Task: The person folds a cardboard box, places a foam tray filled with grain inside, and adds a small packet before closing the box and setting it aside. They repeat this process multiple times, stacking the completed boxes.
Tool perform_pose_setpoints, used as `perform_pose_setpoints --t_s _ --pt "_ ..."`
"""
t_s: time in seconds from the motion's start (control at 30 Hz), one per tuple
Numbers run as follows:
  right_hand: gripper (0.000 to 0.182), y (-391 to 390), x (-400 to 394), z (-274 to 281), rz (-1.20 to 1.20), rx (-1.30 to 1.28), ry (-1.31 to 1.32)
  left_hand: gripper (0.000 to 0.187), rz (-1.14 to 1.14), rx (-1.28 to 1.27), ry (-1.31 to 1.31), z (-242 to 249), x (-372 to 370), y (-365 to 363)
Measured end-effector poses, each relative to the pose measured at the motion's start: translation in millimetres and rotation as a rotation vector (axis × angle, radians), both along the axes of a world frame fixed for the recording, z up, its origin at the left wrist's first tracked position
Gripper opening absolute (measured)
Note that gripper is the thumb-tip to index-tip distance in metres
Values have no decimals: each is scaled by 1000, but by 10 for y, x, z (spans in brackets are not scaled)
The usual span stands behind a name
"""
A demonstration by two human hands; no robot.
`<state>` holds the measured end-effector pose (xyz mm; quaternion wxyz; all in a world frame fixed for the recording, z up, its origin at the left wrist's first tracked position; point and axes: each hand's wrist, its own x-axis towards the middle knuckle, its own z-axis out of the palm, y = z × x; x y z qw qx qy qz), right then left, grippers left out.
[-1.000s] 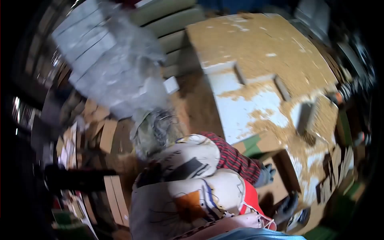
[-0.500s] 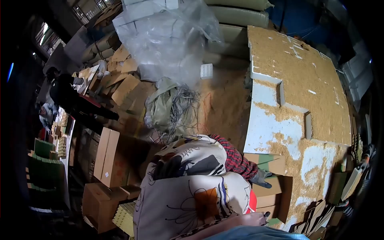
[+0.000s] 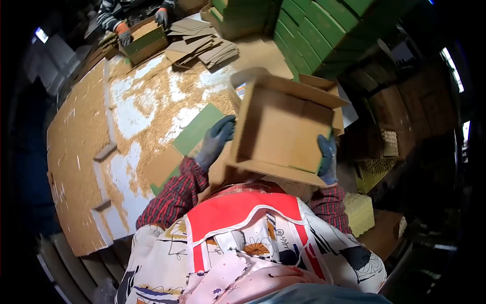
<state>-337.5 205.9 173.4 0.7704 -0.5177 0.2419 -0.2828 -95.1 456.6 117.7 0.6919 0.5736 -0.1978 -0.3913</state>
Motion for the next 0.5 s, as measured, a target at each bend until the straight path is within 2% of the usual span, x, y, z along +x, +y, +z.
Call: perform_pose_setpoints --t_s 0.03,0.07,0.1,0.2,0.23,0.27,0.33,0.4,0.43,0.5 --pt "56 0 -213 273 -169 55 -45 50 -53 60 -393 71 -58 -400" --pt "57 -161 -427 199 -296 41 -76 44 -97 112 -791 148 -72 -777" --pt "56 -303 -661 162 -409 -30 -60 46 -141 115 -1112 153 -92 -1136" --pt "57 -654 -1355 -229 -680 28 -109 53 -223 160 -1938 -193 -108 -2188" --pt "57 -705 -1523 -340 -706 40 -142 40 -320 79 -1848 -348 -110 -2462" --pt "58 -751 -1696 -452 -727 55 -172 25 -408 67 -1849 -234 -198 -2577" --pt "59 -858 -1945 -744 -759 99 -219 16 -726 289 -1795 -133 -421 -2832" --pt "60 -928 -2071 -986 -757 168 -224 19 -697 164 -1534 -218 -749 -2814" --pt "60 -958 -2087 -1050 -745 206 -218 21 -735 2 -1287 -143 -813 -2762" --pt "60 -1031 -1989 -1152 -731 232 -197 27 -249 -128 -1399 -92 -619 -2714"
